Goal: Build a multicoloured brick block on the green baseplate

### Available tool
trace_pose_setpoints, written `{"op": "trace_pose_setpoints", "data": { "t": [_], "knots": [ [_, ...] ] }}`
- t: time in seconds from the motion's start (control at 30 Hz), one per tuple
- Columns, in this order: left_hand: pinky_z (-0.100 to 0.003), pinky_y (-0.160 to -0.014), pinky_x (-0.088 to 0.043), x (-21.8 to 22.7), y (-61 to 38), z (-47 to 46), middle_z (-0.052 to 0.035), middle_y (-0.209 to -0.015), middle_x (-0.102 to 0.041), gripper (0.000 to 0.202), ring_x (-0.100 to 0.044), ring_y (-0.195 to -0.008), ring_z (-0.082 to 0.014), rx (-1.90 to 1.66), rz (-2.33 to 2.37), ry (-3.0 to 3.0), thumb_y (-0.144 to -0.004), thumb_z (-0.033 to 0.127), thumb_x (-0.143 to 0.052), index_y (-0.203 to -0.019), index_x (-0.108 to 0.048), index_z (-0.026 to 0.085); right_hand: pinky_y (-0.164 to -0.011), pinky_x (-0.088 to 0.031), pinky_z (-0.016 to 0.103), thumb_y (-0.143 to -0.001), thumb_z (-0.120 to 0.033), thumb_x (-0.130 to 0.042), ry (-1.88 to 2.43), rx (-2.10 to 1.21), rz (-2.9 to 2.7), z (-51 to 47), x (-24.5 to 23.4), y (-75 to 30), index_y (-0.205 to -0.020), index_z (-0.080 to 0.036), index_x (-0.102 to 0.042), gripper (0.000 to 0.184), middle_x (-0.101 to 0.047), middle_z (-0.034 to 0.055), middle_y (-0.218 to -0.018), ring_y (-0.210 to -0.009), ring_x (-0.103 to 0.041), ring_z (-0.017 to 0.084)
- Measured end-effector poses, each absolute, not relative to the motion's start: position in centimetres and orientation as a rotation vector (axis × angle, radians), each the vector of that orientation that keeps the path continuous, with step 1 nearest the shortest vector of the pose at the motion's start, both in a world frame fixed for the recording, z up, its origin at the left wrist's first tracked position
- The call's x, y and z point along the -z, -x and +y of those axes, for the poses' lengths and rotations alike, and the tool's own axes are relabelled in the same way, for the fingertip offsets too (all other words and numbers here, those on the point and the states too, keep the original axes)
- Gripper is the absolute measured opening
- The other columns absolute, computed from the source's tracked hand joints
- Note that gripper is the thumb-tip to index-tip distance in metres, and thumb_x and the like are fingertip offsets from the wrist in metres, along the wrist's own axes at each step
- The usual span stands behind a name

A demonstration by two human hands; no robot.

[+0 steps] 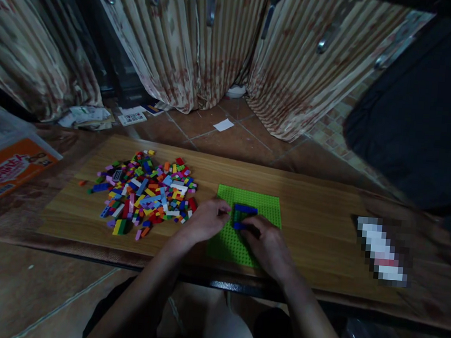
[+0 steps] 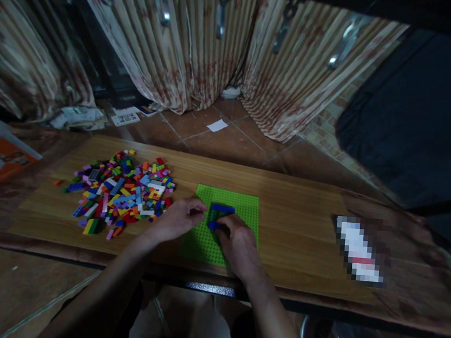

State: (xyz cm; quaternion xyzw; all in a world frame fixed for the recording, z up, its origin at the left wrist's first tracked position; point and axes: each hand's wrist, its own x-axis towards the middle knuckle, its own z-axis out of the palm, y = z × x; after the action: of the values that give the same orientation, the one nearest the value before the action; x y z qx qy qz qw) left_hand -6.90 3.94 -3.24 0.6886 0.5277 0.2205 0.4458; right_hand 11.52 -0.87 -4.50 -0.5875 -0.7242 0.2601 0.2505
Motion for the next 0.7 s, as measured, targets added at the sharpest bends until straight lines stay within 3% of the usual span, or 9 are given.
{"op": "trace_pose_setpoints", "data": {
  "t": [0.37,0.7],
  "knots": [
    [-0.027,-0.078,-0.051,3.8,6.7,4.0,-0.0048,-0.089,-0.072,0.018,-0.066,-0.087,-0.0178,-0.505,1.335,-1.725,-0.075,0.013,-0.057,-0.090,-0.067,0.015,-0.079,-0.046,0.032,-0.081,-0.014,-0.061,1.598,-0.675,-1.950,-0.7,5.3,-11.4,-0.090,-0.021,-0.064,0.012,-0.065,0.0025,-0.091,-0.086,-0.061,0.018],
    [-0.025,-0.072,-0.050,4.1,5.7,3.7,-0.0022,-0.087,-0.071,0.016,-0.066,-0.084,-0.0170,-0.462,1.485,-1.732,-0.072,0.024,-0.068,-0.086,-0.065,0.018,-0.078,-0.046,0.031,-0.079,-0.013,-0.063,1.609,-0.633,-1.964,-0.6,5.4,-11.4,-0.088,-0.021,-0.065,0.012,-0.066,0.0029,-0.090,-0.084,-0.062,0.018]
  ]
}}
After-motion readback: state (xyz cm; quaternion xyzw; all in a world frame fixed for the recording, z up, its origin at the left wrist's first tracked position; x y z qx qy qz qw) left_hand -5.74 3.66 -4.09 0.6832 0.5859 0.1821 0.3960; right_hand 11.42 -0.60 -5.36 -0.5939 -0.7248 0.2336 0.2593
